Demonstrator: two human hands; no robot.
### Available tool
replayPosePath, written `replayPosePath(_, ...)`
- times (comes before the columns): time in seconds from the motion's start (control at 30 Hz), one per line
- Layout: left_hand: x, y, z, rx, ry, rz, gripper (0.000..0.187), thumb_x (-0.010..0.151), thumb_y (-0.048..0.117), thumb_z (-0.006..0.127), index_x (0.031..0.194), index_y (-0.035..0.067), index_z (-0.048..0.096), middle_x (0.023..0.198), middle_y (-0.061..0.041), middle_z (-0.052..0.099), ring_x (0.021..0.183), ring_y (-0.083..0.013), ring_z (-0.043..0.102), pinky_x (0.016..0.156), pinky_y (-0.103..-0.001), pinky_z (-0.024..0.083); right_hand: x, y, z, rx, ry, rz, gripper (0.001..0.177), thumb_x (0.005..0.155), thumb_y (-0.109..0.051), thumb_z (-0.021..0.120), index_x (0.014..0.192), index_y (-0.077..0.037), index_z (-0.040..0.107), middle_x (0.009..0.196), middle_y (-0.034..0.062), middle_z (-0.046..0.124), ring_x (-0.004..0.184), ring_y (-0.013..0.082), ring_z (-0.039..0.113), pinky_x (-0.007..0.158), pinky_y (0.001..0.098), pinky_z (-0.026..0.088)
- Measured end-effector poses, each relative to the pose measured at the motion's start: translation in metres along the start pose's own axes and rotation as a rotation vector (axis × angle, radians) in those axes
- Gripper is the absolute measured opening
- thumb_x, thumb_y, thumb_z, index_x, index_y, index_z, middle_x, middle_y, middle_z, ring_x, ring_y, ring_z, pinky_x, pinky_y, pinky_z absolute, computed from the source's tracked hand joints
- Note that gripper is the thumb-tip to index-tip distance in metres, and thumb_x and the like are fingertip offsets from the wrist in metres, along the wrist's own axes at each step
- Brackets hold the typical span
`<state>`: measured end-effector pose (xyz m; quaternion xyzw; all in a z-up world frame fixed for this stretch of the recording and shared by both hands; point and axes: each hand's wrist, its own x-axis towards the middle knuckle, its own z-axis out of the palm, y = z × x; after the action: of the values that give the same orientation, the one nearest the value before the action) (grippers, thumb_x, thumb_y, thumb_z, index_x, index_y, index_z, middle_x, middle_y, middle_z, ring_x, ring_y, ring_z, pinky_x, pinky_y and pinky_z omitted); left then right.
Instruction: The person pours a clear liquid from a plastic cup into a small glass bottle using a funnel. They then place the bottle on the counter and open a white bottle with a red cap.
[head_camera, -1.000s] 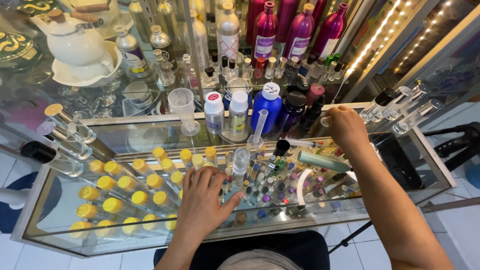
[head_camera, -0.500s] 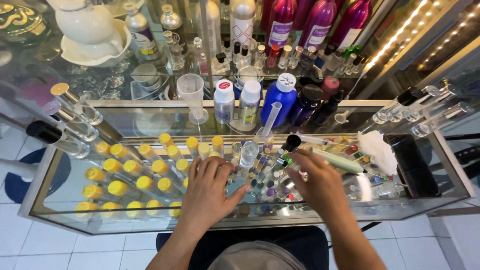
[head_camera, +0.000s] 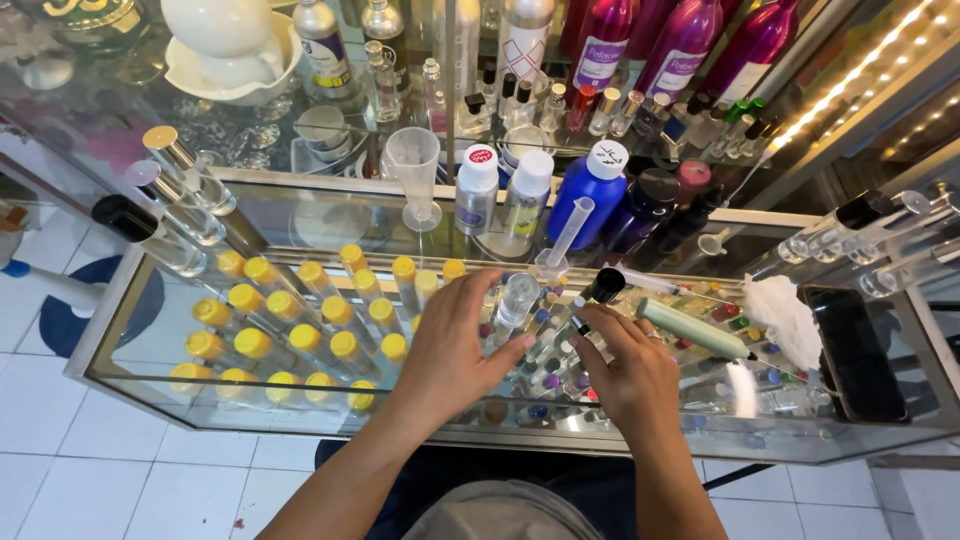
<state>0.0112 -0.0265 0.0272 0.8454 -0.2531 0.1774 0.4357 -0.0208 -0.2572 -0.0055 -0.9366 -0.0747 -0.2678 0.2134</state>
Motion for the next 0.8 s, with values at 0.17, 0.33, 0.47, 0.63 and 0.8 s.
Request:
replayPosePath(0.17, 0.011, 0.014, 0.005, -0.171, -0.038, -0.031, 0.071, 0.089, 0.014, 0.076, 0.146, -0.011, 0.043, 0.130, -0.041, 0.057, 0.121, -0.0600, 0.056, 0.101, -0.064, 0.043, -0.003, 0.002, 0.002, -0.028, 0.008, -0.008, 0.020, 0.087, -0.027, 0.078, 0.106, -0.030, 0.074, 0.098, -0.0119, 0.076, 0.079, 0.0189, 0.066, 0.070, 0.0309, 0.053)
replayPosePath(0.33, 0.005, 0.008, 0.014, -0.138, -0.135, -0.075, 0.060, 0.099, 0.018, 0.064, 0.150, -0.003, 0.043, 0.130, -0.038, 0.061, 0.117, -0.0589, 0.059, 0.098, -0.061, 0.048, -0.004, -0.001, -0.004, 0.513, 0.163, 0.098, 0.018, 0.092, 0.000, 0.072, 0.109, -0.004, 0.076, 0.077, 0.0102, 0.069, 0.061, 0.0214, 0.063, 0.053, 0.0294, 0.051)
replayPosePath(0.47, -0.007, -0.003, 0.023, -0.108, -0.307, -0.110, 0.058, 0.104, 0.036, 0.053, 0.153, 0.010, 0.037, 0.155, -0.017, 0.051, 0.133, -0.0378, 0.058, 0.098, -0.052, 0.052, -0.027, 0.022, -0.008, 0.744, 0.166, 0.182, 0.018, 0.106, -0.010, 0.053, 0.118, -0.006, 0.066, 0.092, 0.0051, 0.065, 0.072, 0.0109, 0.059, 0.063, 0.0213, 0.054)
replayPosePath(0.63, -0.019, -0.008, 0.031, -0.118, -0.236, 0.001, 0.058, 0.105, 0.029, 0.057, 0.155, 0.010, 0.035, 0.155, -0.014, 0.053, 0.145, -0.0420, 0.046, 0.106, -0.052, 0.048, -0.033, 0.012, -0.011, 0.865, 0.319, 0.188, 0.020, 0.106, -0.017, 0.058, 0.115, -0.002, 0.066, 0.101, 0.0106, 0.069, 0.069, 0.0170, 0.066, 0.067, 0.0260, 0.057)
replayPosePath(0.8, -0.021, -0.010, 0.034, -0.124, -0.237, -0.003, 0.060, 0.105, 0.028, 0.058, 0.157, 0.013, 0.033, 0.155, -0.014, 0.053, 0.144, -0.0421, 0.047, 0.107, -0.053, 0.048, -0.024, 0.006, -0.006, 0.893, 0.327, 0.194, 0.018, 0.107, -0.017, 0.058, 0.115, -0.003, 0.066, 0.100, 0.0079, 0.067, 0.069, 0.0173, 0.066, 0.064, 0.0255, 0.056)
